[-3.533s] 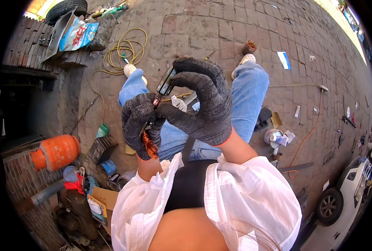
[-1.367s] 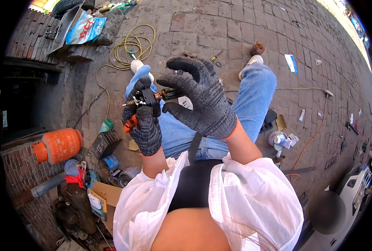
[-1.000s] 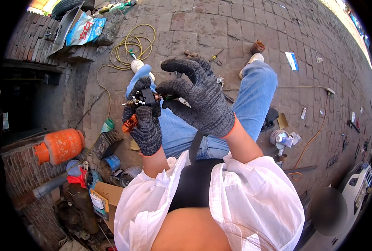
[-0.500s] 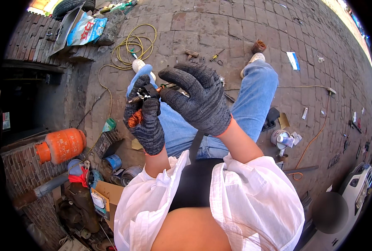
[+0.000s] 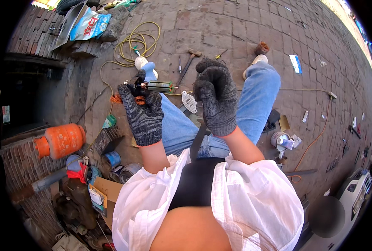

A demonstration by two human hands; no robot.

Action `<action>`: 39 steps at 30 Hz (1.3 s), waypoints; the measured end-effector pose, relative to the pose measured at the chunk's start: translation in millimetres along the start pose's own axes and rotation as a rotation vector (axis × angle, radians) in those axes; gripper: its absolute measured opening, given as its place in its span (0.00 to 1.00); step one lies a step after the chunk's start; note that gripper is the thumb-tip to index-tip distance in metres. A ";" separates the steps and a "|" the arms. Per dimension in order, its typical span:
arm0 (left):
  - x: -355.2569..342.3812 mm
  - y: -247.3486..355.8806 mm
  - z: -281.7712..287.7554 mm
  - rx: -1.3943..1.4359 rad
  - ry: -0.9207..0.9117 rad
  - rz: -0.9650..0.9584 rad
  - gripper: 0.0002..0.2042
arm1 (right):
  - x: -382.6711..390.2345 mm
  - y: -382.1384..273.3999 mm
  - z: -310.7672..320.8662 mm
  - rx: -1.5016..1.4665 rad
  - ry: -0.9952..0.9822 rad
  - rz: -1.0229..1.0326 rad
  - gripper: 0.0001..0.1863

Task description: The person sits on the ground and winds a length of orange wire around a cylindrical metal component. They repeatedly wrap the wire by hand, occasionally using a tool to assist with the winding process.

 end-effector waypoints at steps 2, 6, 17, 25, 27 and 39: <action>1.3 -2.4 -11.2 -0.001 -0.071 0.048 0.22 | -3.3 3.7 2.5 -0.315 0.022 -0.318 0.08; 1.7 -10.5 -23.3 -0.054 -0.163 0.054 0.20 | -2.9 18.4 -6.9 -0.634 0.070 -0.285 0.10; 18.6 -48.4 -49.4 0.050 -0.417 0.377 0.22 | -9.7 13.5 -0.6 -0.961 -0.197 -0.340 0.08; 5.1 -50.9 -34.8 0.112 -0.475 0.370 0.16 | -3.4 12.1 0.3 -0.809 -0.074 -0.301 0.09; 5.3 -50.5 -34.4 0.083 -0.491 0.345 0.16 | -3.8 11.2 0.1 -0.814 -0.117 -0.260 0.09; 11.5 -48.9 -32.1 0.005 -0.529 0.221 0.21 | -10.5 3.4 9.1 -0.968 -0.137 -0.312 0.09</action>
Point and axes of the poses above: each hand's wrist, its own x-axis away from the middle knuckle, its own z-axis out of the back of the hand, y = z × x, the point moved 3 cm from there along -x, towards the middle knuckle, and after that the axes turned 14 degrees about -x, right-handed, at the moved point
